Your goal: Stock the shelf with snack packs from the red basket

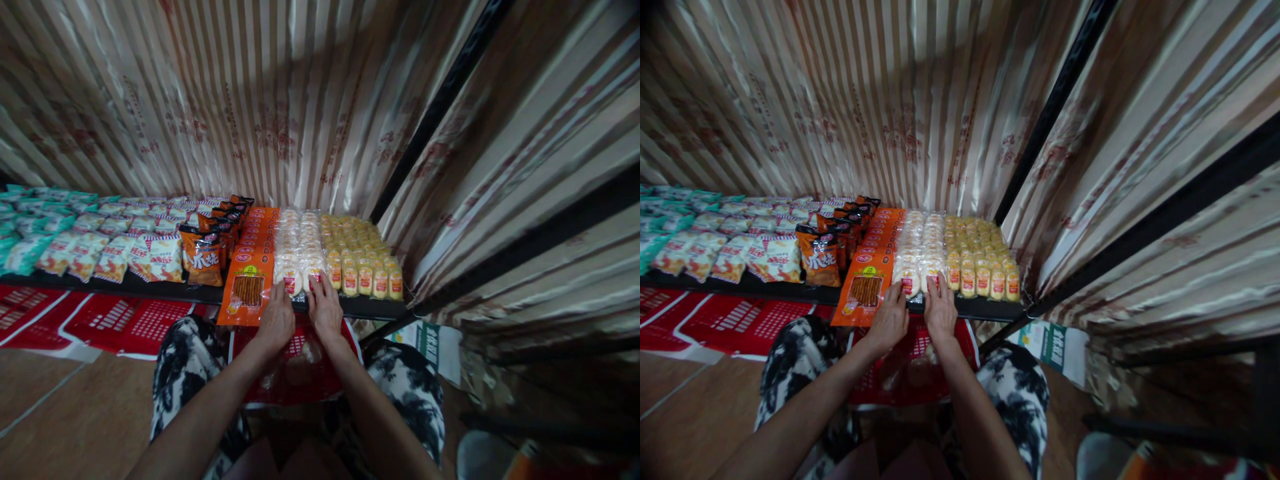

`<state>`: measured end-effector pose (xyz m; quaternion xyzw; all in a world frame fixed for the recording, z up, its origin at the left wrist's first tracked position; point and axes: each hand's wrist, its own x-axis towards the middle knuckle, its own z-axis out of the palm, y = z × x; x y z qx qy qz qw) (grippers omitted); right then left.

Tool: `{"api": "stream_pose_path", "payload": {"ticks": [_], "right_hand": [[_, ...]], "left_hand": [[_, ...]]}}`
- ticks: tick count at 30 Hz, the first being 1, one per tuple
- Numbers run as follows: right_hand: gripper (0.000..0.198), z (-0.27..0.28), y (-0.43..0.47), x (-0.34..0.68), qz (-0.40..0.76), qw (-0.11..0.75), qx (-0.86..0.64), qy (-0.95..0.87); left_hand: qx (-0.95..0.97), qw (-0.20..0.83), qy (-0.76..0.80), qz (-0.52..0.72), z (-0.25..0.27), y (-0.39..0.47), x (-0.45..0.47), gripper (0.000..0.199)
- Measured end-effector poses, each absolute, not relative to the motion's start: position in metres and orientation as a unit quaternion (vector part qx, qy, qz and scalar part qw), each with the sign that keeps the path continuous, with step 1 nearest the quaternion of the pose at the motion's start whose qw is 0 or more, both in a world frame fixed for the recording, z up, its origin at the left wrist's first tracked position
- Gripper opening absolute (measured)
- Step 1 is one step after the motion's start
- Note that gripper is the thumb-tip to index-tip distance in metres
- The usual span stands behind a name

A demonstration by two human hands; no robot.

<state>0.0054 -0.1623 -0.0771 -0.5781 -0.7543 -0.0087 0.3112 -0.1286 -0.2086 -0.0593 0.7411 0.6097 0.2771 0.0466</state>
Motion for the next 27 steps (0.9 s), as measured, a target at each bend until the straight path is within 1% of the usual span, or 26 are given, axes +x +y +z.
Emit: {"api": "stream_pose_path", "payload": {"ticks": [7, 15, 22, 27], "right_hand": [[0.040, -0.0774, -0.1621, 0.0039, -0.014, 0.306, -0.584, -0.752], [0.041, -0.0792, -0.1616, 0.0032, -0.012, 0.306, -0.585, -0.751], [0.042, -0.0810, -0.1624, 0.0023, -0.030, 0.313, -0.583, -0.749], [0.042, -0.0797, -0.1625, 0.0028, -0.027, 0.300, -0.587, -0.752]], "left_hand": [[0.738, 0.041, 0.613, 0.279, -0.0643, -0.2105, -0.1282, 0.056], [0.740, 0.032, 0.620, 0.260, -0.0584, -0.2094, -0.1268, 0.050], [0.743, 0.028, 0.620, 0.251, -0.0569, -0.2088, -0.1258, 0.050], [0.739, 0.027, 0.620, 0.262, -0.0619, -0.2100, -0.1250, 0.053]]}}
